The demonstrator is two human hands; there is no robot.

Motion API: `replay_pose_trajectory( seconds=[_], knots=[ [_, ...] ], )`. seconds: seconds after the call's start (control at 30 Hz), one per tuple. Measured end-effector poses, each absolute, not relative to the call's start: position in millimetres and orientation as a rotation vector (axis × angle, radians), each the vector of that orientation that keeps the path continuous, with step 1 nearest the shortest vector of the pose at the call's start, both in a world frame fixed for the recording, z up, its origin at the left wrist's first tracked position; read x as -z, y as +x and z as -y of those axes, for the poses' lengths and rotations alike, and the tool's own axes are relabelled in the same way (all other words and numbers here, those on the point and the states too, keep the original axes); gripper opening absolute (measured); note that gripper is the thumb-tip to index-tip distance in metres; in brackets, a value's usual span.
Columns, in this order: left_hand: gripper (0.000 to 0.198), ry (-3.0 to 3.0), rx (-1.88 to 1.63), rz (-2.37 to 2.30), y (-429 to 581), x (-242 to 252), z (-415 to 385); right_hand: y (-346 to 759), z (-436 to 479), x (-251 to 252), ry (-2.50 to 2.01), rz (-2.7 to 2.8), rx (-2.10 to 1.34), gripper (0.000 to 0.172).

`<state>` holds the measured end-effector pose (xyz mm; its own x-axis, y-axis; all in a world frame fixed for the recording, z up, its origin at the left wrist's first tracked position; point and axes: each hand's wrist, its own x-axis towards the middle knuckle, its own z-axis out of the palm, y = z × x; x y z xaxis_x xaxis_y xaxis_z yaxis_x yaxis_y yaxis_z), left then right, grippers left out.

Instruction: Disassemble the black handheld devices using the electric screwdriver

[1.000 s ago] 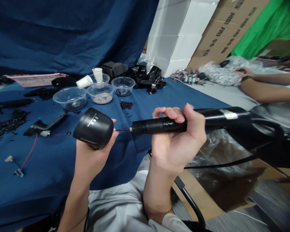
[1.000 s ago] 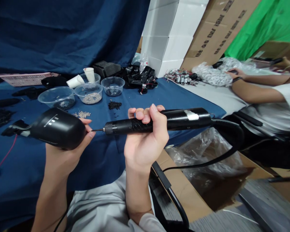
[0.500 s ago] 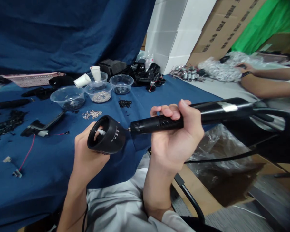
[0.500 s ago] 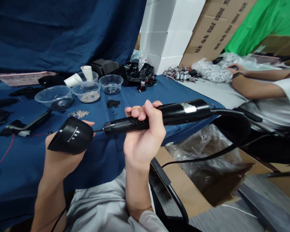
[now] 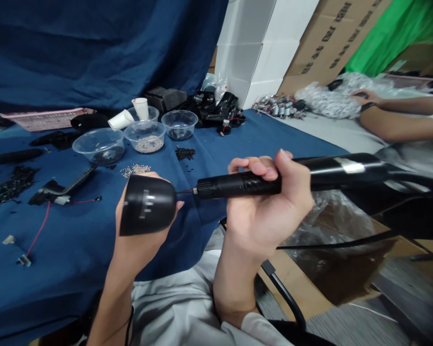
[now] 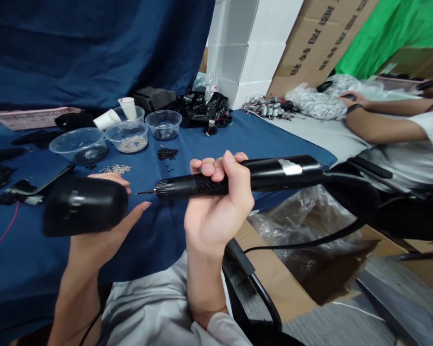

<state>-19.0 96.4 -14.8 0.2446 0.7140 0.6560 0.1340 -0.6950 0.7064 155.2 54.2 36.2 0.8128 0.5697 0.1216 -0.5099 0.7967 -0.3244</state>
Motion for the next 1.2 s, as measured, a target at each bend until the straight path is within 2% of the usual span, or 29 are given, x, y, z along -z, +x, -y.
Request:
replay_pose_trajectory(
  seconds=[0.27, 0.47, 0.7, 1.03, 1.2],
  knots=[
    [0.059, 1.457, -1.209, -0.273, -19, 12, -93, 161, -26, -43, -0.224, 0.279, -0.61, 0.03],
    [0.069, 1.303, -1.214, -0.333, -16, 3, -80, 155, -15, -46, -0.324, 0.426, -0.616, 0.024],
    [0.065, 1.313, -1.22, -0.365, -16, -3, -77, 150, -13, -46, -0.374, 0.463, -0.688, 0.017],
    [0.055, 1.4, -1.22, -0.433, -16, -7, -72, 152, -8, -53, -0.454, 0.495, -0.746, 0.027],
    [0.067, 1.477, -1.21, -0.305, -20, 0, -77, 150, -9, -54, -0.461, 0.476, -0.717, 0.026]
  ],
)
